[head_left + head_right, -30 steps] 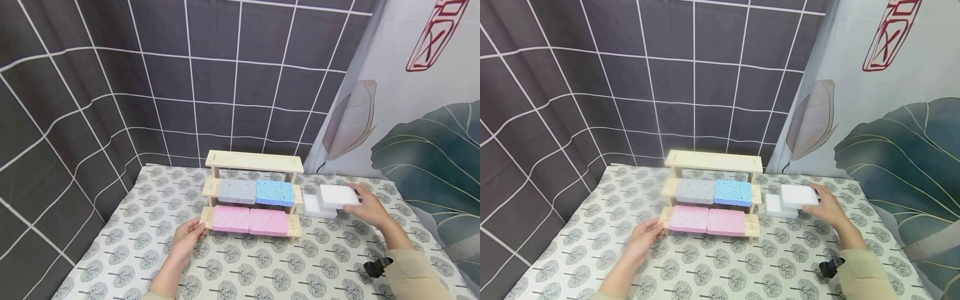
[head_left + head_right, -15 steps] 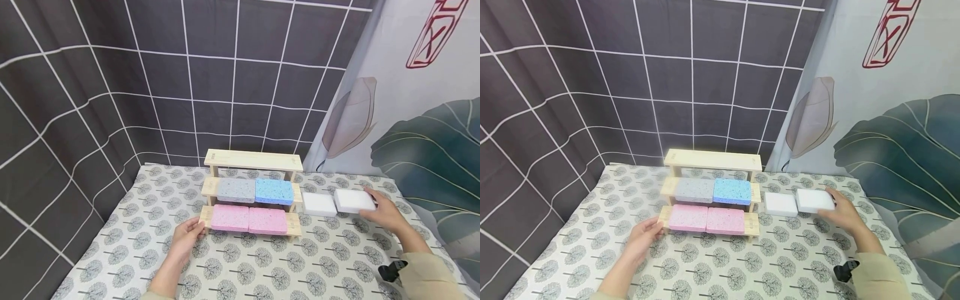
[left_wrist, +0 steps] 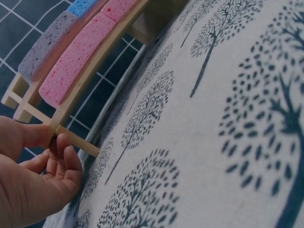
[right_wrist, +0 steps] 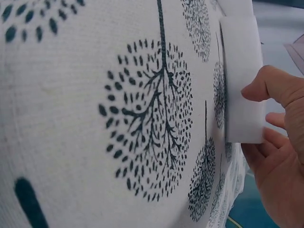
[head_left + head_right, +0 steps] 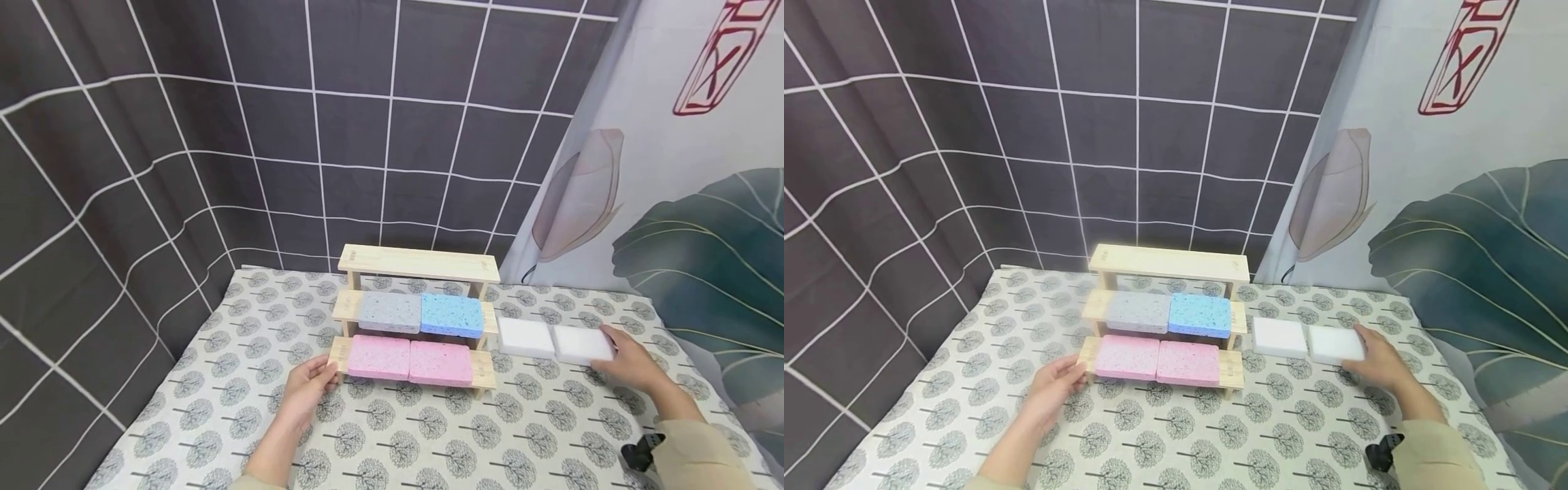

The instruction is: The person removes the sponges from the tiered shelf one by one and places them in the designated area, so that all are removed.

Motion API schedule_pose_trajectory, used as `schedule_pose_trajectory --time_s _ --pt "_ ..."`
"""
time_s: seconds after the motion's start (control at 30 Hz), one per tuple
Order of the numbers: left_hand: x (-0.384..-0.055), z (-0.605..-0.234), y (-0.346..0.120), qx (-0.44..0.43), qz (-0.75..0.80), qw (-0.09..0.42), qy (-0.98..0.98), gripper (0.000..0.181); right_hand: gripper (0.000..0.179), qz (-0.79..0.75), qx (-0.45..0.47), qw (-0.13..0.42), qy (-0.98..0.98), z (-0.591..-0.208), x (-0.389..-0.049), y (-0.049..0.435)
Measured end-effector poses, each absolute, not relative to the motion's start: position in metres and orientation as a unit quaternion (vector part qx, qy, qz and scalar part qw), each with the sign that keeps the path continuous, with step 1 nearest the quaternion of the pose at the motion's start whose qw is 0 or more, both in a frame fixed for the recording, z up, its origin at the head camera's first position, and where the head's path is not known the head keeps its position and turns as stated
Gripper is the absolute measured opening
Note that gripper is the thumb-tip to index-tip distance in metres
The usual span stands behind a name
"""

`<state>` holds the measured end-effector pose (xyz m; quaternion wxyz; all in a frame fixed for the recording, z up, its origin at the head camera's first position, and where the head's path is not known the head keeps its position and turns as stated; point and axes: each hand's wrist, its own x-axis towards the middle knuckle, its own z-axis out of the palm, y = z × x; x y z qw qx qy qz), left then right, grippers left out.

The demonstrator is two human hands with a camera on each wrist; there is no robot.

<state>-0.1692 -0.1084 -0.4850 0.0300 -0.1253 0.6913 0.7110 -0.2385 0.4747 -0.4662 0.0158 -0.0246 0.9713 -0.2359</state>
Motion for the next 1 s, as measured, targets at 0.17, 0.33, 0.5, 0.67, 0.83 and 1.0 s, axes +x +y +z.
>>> schedule_pose_trajectory --time_s 0.17,0.33,0.5,0.67,0.83,1.0 --pt "-0.169 -0.483 -0.108 -0.129 0.710 0.030 0.692 0.042 0.093 -0.237 -0.019 0.021 0.971 -0.465 -0.236 0.476" --pt "-0.170 -0.484 -0.107 -0.129 0.709 0.028 0.693 0.040 0.077 -0.241 -0.004 0.020 0.970 -0.461 -0.232 0.475" --pt "-0.170 -0.486 -0.108 -0.128 0.714 0.030 0.688 0.041 0.070 -0.253 0.002 -0.011 0.967 -0.460 -0.228 0.473" --pt "-0.170 -0.484 -0.108 -0.125 0.714 0.030 0.689 0.043 0.069 -0.286 -0.018 -0.072 0.955 -0.458 -0.226 0.465" --pt "-0.169 -0.484 -0.109 -0.124 0.715 0.031 0.688 0.043 0.063 -0.309 -0.052 -0.120 0.942 -0.451 -0.229 0.450" --pt "-0.169 -0.484 -0.108 -0.128 0.712 0.029 0.690 0.043 0.056 -0.321 -0.081 -0.143 0.933 -0.443 -0.233 0.433"
